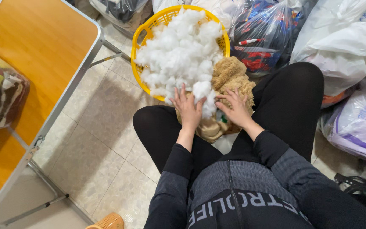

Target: The person sits on the floor and repeatedly takes handfuls of white stuffing from a yellow basket, then inserts and compresses the stuffing into a tan plush toy held on their lap. The person continues this process throughout the clip.

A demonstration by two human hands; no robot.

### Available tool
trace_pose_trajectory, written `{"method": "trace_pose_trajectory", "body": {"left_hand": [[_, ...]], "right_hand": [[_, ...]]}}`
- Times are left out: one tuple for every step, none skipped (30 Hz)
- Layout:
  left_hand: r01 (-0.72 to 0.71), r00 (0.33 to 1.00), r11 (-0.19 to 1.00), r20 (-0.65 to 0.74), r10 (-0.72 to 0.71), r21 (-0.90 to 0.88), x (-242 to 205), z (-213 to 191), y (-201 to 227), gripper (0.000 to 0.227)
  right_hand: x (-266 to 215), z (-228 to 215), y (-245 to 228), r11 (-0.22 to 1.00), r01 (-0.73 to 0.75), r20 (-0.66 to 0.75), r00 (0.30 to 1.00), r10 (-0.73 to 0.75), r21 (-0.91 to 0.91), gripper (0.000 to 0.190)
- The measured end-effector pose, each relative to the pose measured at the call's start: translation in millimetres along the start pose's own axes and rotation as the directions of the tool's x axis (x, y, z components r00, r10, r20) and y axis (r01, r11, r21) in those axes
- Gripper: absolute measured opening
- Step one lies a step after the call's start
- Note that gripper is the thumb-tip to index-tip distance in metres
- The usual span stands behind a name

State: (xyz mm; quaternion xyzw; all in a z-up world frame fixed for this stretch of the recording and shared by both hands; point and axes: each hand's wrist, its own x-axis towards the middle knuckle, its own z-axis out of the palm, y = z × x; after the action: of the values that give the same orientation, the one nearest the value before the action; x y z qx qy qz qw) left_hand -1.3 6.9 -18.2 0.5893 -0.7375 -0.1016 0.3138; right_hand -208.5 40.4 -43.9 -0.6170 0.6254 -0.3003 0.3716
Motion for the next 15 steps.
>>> {"method": "trace_pose_trajectory", "body": {"left_hand": [[-0.001, 1.0, 1.0, -0.02, 0.002, 0.028, 5, -1, 1, 0.035], [-0.006, 0.999, 0.999, -0.045, 0.008, 0.046, 10, -3, 2, 0.036], [-0.01, 0.997, 0.998, -0.071, 0.015, 0.064, 16, -6, 3, 0.037], [-0.013, 0.995, 0.997, -0.098, 0.021, 0.082, 24, -8, 4, 0.039], [-0.013, 0.993, 0.996, -0.116, 0.023, 0.085, 32, -11, 5, 0.039], [-0.013, 0.991, 0.996, -0.134, 0.025, 0.087, 41, -11, 6, 0.04], [-0.014, 0.988, 0.996, -0.152, 0.027, 0.089, 50, -12, 7, 0.04], [-0.015, 0.986, 0.993, -0.161, 0.034, 0.113, 61, -12, 6, 0.04], [-0.017, 0.985, 0.99, -0.17, 0.04, 0.138, 72, -12, 5, 0.04], [-0.016, 0.982, 0.987, -0.181, 0.046, 0.161, 83, -10, 3, 0.039], [-0.038, 0.98, 0.981, -0.185, 0.074, 0.191, 94, -7, 0, 0.039], [-0.055, 0.977, 0.973, -0.19, 0.099, 0.223, 103, -4, -3, 0.04], [-0.072, 0.973, 0.964, -0.194, 0.124, 0.255, 112, -1, -6, 0.04], [-0.067, 0.981, 0.951, -0.156, 0.118, 0.301, 119, 4, -10, 0.039], [-0.063, 0.987, 0.936, -0.119, 0.11, 0.347, 127, 9, -14, 0.038]], "right_hand": [[-1, -1, -4, 0.999, 0.029, 0.001, 1.0, -0.029, -0.016, 0.047], [-2, -2, -8, 0.998, 0.059, 0.003, 0.998, -0.059, -0.032, 0.05], [-4, -2, -10, 0.995, 0.088, 0.006, 0.996, -0.088, -0.049, 0.054], [-5, -2, -13, 0.995, 0.092, -0.002, 0.996, -0.092, -0.044, 0.056], [-6, -2, -14, 0.995, 0.097, -0.009, 0.995, -0.097, -0.038, 0.058], [-6, -1, -14, 0.994, 0.101, -0.018, 0.995, -0.102, -0.035, 0.061], [-6, 0, -14, 0.993, 0.114, -0.036, 0.993, -0.116, -0.041, 0.061], [-6, 0, -13, 0.99, 0.129, -0.056, 0.99, -0.132, -0.051, 0.061], [-6, 1, -11, 0.988, 0.144, -0.076, 0.986, -0.148, -0.061, 0.061], [-5, 3, -9, 0.988, 0.143, -0.09, 0.985, -0.148, -0.062, 0.06], [-4, 5, -7, 0.988, 0.142, -0.104, 0.983, -0.148, -0.062, 0.059], [-4, 7, -5, 0.988, 0.144, -0.115, 0.982, -0.151, -0.064, 0.058], [-3, 8, -2, 0.989, 0.131, -0.118, 0.983, -0.138, -0.065, 0.057], [-2, 10, 0, 0.991, 0.118, -0.122, 0.985, -0.125, -0.067, 0.057], [0, 11, 1, 0.992, 0.104, -0.126, 0.986, -0.112, -0.068, 0.057]]}}
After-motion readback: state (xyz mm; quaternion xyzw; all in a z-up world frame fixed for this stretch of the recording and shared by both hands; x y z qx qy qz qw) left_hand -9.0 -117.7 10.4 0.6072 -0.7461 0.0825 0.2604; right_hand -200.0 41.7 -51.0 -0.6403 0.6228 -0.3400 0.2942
